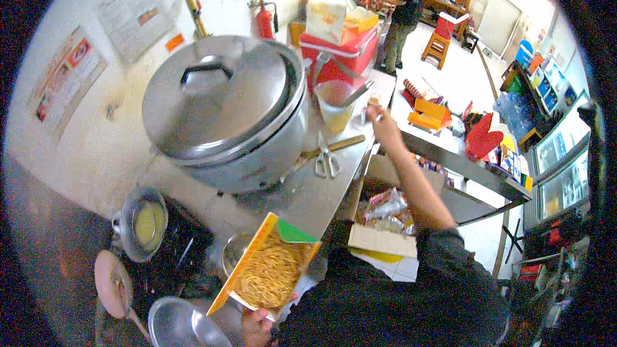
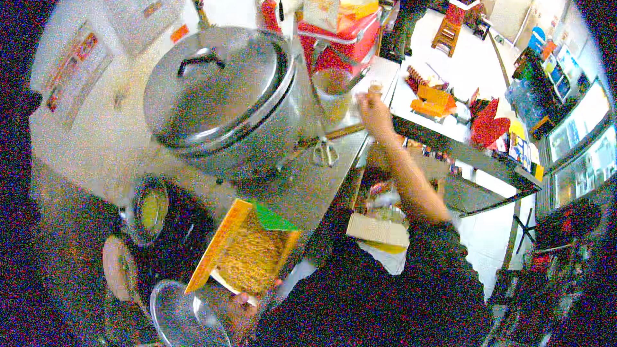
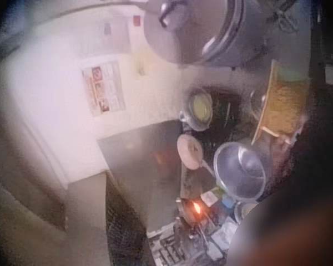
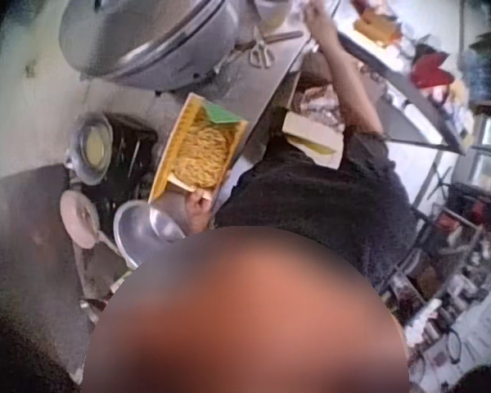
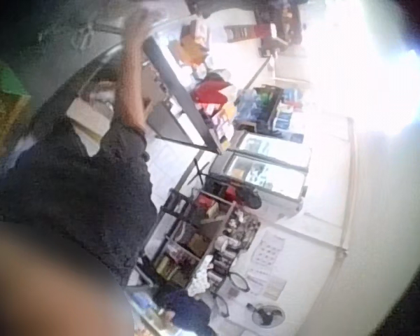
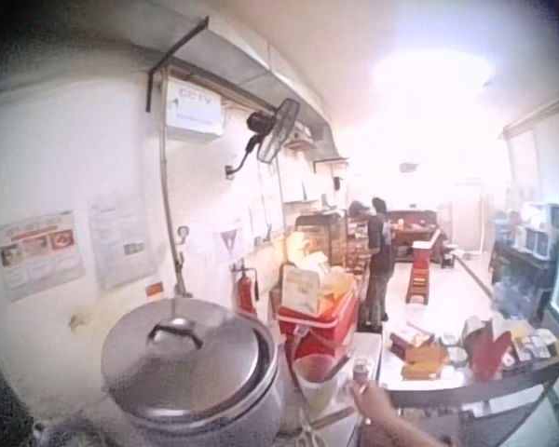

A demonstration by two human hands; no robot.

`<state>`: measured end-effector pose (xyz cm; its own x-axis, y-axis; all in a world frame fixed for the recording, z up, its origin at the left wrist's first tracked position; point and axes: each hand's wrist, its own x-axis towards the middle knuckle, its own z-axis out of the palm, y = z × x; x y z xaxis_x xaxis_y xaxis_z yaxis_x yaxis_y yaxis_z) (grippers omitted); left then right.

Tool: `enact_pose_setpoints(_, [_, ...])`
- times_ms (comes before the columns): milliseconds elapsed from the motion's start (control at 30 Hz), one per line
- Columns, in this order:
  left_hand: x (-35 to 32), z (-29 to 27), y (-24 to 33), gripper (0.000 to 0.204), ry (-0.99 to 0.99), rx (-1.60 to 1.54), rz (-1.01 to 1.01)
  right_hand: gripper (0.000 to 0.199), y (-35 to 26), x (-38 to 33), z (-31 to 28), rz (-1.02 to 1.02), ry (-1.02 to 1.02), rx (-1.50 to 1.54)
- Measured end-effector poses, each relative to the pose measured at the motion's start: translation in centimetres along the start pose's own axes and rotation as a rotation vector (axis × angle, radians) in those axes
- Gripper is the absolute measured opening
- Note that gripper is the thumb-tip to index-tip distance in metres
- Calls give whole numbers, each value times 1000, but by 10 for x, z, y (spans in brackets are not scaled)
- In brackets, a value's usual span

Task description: The person uses tongs to transfer cooked noodles from a metal bowl into several small takeaway boxes. The person repeatedly scoops noodles, places them into boxes, and sets the filled boxes aside on the counter.

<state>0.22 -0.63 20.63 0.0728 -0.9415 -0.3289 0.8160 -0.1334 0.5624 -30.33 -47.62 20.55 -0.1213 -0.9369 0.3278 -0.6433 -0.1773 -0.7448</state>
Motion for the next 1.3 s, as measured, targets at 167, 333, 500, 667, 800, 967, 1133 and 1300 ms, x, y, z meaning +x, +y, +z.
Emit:
enact_pose_setpoints(167, [97, 64, -24, 94, 25, 60, -180, 47, 48, 263, -10, 304, 54, 389])
enact_pose_setpoints(333, [190, 114, -48, 92, 123, 22, -229, 50, 74, 459, 67, 147, -41, 90])
enact_pose_setpoints(500, [262, 138, -62, 91, 223, -22, -248, 29, 93, 555, 84, 128, -89, 49])
enact_pose_setpoints(667, [306, 147, -72, 90, 258, -60, -268, 28, 88, 608, 63, -271, -151, -713])
enact_pose_setpoints(800, [322, 151, -79, 89, 259, -81, -285, 22, 75, 598, 54, -176, 63, -184])
enact_pose_setpoints(967, [332, 154, -85, 88, 246, -115, -300, 18, 41, 472, 14, -396, 552, 392])
enact_pose_setpoints(1133, [340, 176, -99, 87, 182, -214, -284, 39, 16, 347, 30, -882, 193, -23])
enact_pose_setpoints(1300, [396, 233, -106, 88, -42, -372, -85, 54, 18, 346, 50, -872, 162, -259])
